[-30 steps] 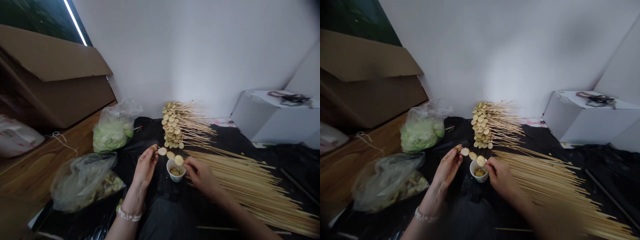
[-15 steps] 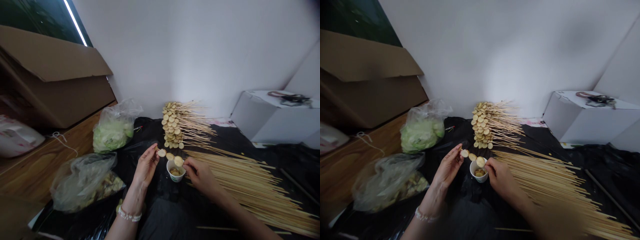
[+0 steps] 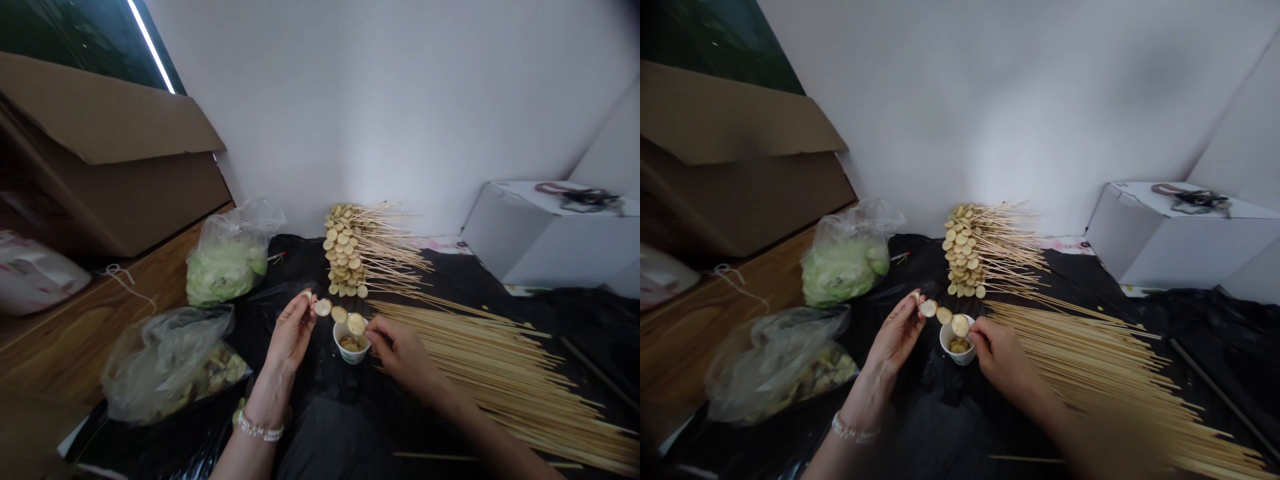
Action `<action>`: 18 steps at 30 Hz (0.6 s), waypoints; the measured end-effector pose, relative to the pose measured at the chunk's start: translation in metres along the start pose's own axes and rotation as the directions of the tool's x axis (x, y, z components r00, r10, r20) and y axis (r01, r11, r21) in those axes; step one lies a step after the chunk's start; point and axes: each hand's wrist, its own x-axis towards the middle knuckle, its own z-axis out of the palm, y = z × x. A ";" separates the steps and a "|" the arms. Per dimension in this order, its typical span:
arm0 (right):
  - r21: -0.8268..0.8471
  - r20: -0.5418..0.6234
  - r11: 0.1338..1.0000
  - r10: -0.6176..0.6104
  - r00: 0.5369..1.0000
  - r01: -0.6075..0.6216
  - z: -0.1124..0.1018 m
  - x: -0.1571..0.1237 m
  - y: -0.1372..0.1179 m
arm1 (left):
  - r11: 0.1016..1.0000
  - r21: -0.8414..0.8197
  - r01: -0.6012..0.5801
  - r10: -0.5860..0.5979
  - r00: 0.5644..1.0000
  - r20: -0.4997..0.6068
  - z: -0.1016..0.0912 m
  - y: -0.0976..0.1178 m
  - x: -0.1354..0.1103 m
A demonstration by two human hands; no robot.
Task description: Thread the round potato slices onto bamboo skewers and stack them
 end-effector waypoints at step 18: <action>-0.012 0.015 1.000 -0.003 1.000 0.003 -0.001 -0.001 -0.001 | 1.000 0.012 -0.003 0.002 0.997 0.074 -0.002 -0.002 0.002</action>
